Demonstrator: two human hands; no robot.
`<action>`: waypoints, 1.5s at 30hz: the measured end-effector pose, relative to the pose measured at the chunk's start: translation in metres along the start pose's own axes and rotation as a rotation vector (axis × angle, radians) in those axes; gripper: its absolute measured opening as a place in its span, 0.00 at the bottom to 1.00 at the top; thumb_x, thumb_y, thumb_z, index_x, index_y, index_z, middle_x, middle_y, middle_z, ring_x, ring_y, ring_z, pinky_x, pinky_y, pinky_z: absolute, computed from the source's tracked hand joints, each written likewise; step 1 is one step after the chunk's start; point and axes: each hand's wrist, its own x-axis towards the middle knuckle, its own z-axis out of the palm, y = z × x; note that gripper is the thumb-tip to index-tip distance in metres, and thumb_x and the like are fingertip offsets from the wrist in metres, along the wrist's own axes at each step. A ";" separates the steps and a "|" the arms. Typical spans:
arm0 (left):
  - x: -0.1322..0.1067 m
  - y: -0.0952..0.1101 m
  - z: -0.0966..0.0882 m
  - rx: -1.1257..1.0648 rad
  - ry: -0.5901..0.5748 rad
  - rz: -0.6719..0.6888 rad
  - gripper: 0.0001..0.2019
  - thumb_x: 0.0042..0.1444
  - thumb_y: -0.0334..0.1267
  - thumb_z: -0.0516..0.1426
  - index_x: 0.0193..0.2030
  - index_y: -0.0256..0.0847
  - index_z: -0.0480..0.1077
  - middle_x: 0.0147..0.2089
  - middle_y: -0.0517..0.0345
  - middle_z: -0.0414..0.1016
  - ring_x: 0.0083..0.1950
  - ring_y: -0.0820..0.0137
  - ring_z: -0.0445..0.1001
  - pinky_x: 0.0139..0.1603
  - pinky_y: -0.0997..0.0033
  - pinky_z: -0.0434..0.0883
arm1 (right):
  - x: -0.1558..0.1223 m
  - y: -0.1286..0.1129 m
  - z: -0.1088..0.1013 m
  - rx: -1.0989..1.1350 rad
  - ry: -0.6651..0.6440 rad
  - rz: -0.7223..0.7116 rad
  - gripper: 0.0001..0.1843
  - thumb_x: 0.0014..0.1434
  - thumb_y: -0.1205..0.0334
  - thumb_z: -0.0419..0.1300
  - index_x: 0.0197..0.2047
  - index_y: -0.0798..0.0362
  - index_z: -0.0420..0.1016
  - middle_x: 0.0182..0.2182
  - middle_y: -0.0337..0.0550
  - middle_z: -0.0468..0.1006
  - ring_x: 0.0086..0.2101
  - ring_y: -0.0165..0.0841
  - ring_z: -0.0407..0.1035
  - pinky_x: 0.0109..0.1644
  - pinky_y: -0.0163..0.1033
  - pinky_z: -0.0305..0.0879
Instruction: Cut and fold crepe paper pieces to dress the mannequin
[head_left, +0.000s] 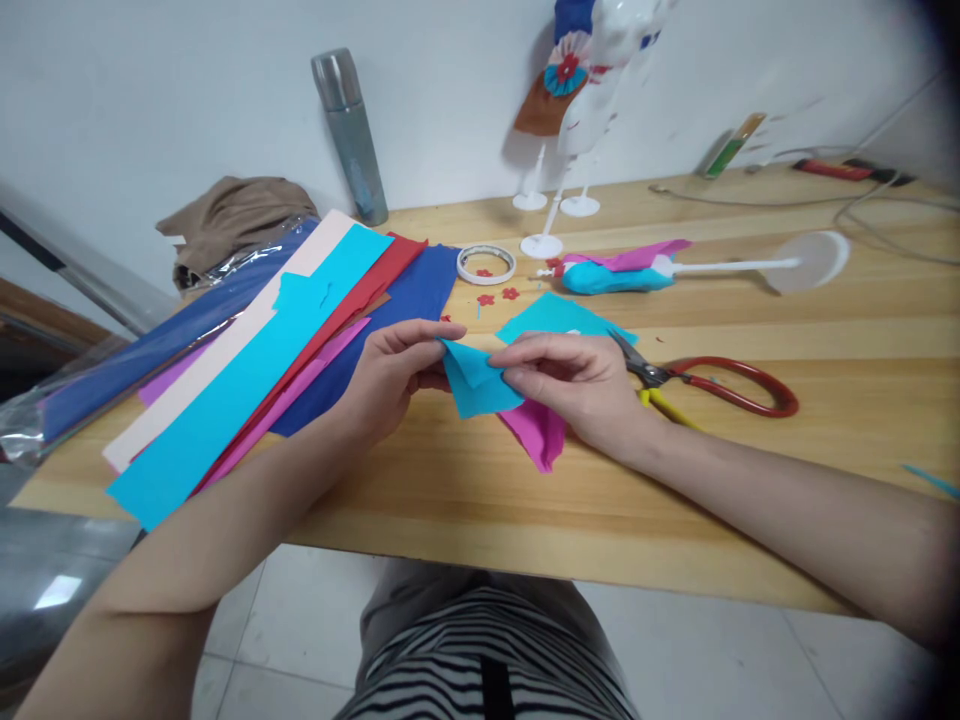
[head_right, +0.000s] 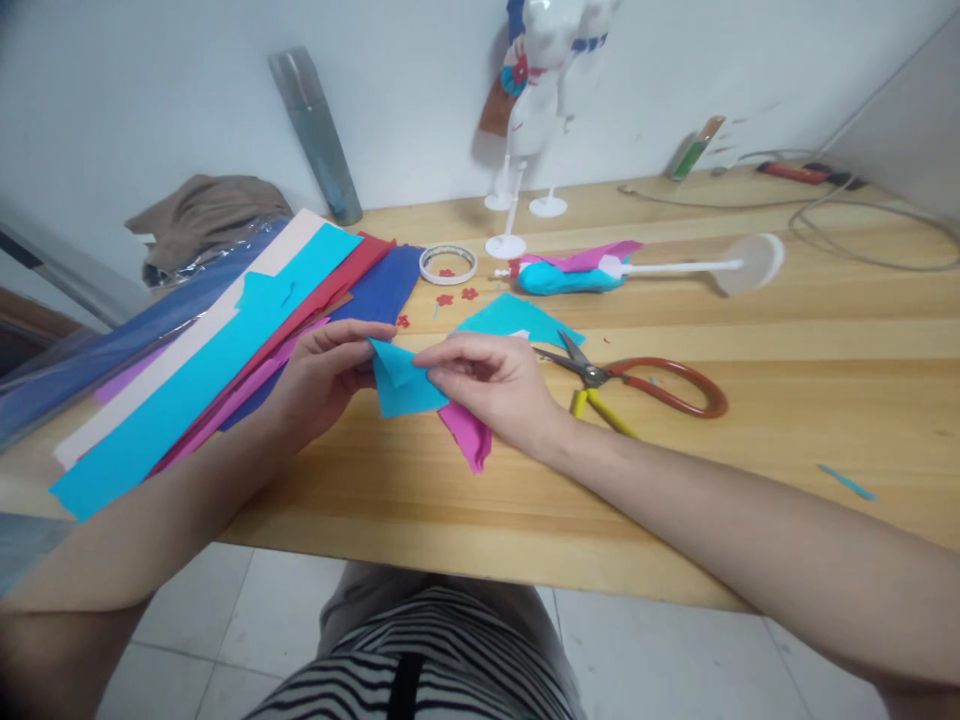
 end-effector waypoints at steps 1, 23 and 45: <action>0.000 0.000 0.000 0.004 0.000 -0.001 0.09 0.44 0.37 0.69 0.34 0.39 0.82 0.27 0.59 0.81 0.27 0.71 0.77 0.30 0.72 0.76 | 0.000 0.000 -0.001 -0.017 -0.014 -0.011 0.04 0.56 0.55 0.71 0.34 0.45 0.85 0.31 0.42 0.82 0.32 0.38 0.74 0.37 0.46 0.73; 0.000 -0.001 -0.001 0.273 0.045 0.001 0.22 0.49 0.56 0.70 0.33 0.36 0.78 0.28 0.55 0.80 0.28 0.70 0.79 0.30 0.73 0.77 | -0.003 -0.005 0.002 -0.205 -0.047 -0.052 0.04 0.59 0.55 0.67 0.33 0.40 0.83 0.32 0.43 0.82 0.33 0.42 0.75 0.40 0.52 0.74; 0.001 0.008 -0.004 0.363 -0.104 -0.087 0.25 0.41 0.61 0.71 0.22 0.38 0.77 0.20 0.55 0.77 0.19 0.72 0.73 0.21 0.77 0.68 | -0.003 -0.009 -0.004 -0.198 -0.090 -0.086 0.08 0.61 0.52 0.66 0.42 0.41 0.86 0.33 0.44 0.81 0.35 0.42 0.74 0.43 0.51 0.72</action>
